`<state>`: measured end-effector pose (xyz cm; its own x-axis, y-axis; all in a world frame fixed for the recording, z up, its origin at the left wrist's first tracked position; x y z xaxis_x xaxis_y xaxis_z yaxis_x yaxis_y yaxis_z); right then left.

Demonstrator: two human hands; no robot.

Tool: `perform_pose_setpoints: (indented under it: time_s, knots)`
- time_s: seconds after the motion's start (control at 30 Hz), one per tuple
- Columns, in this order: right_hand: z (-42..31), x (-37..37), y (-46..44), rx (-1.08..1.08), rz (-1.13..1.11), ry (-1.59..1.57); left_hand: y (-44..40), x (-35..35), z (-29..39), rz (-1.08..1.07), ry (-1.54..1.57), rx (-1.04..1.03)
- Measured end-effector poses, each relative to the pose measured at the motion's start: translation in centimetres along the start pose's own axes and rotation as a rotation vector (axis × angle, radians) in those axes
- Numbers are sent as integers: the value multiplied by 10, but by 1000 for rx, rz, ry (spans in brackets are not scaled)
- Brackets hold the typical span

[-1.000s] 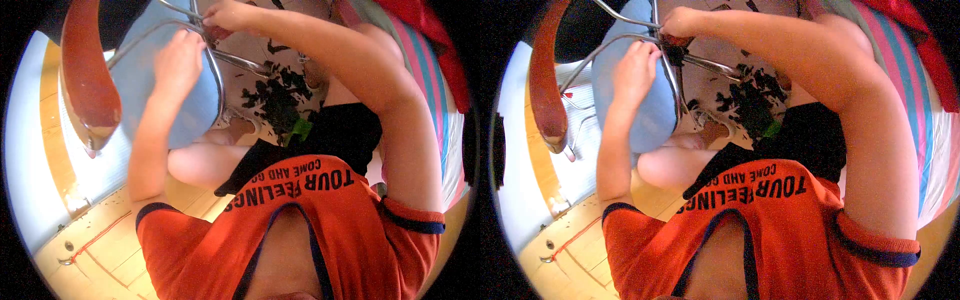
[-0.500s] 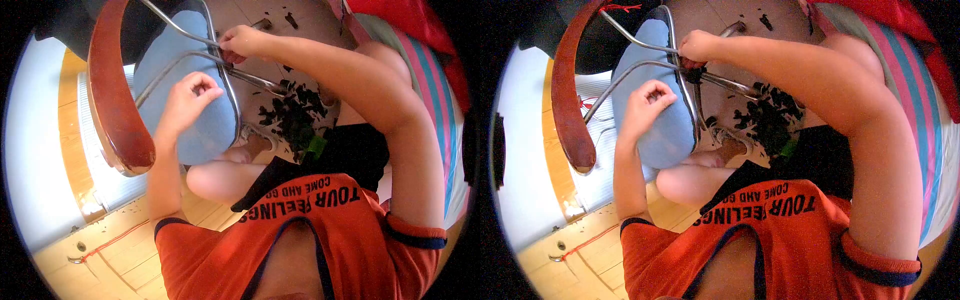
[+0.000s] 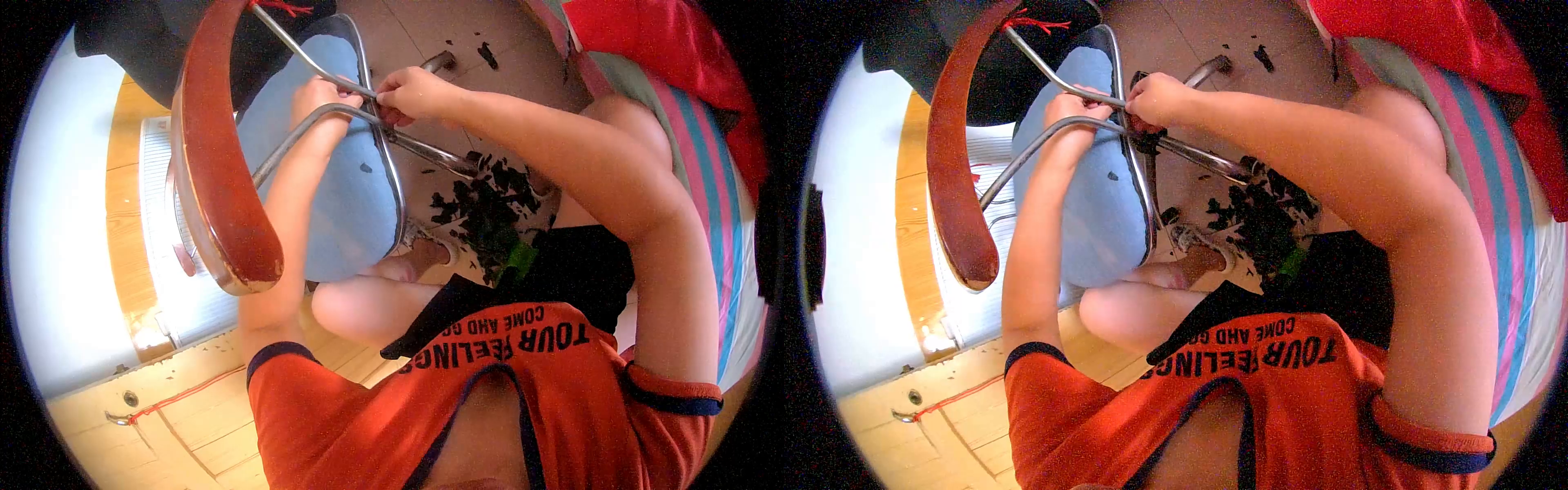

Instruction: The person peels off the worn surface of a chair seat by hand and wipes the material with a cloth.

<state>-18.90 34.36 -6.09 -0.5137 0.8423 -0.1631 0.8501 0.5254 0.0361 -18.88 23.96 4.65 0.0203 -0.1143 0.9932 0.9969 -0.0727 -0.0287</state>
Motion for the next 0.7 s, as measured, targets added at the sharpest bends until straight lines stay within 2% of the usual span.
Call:
perform_pose_setpoints:
  time_s: [0.1,0.17,0.27,0.37,0.53,0.7]
  knots:
    - [-1,3,3,-4,126,-148,-10,-9,-5,-6,-10,75]
    - [-5,2,8,-42,27,-59,-13,-11,-6,-17,-34,165]
    - [-7,1,10,-55,15,-91,-18,-16,-16,-48,-77,126]
    - [-7,1,10,-77,0,-88,-8,-18,-11,33,-214,191]
    - [-1,-5,10,-22,100,-211,12,-17,-7,50,-128,135]
    - [2,-10,11,-29,96,-274,23,-17,-7,98,-232,59]
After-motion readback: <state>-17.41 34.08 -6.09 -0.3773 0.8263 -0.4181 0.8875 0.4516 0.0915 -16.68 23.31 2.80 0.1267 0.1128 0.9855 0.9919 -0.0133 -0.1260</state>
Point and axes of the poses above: each hand's wrist, its own y-axis away from the middle knuckle, its own x-axis out of the back of the hand, z = x × y, the point moved 5 cm from there along -y, towards the middle knuckle, and after that the axes turned 7 degrees about x, right-handed, at the moved point
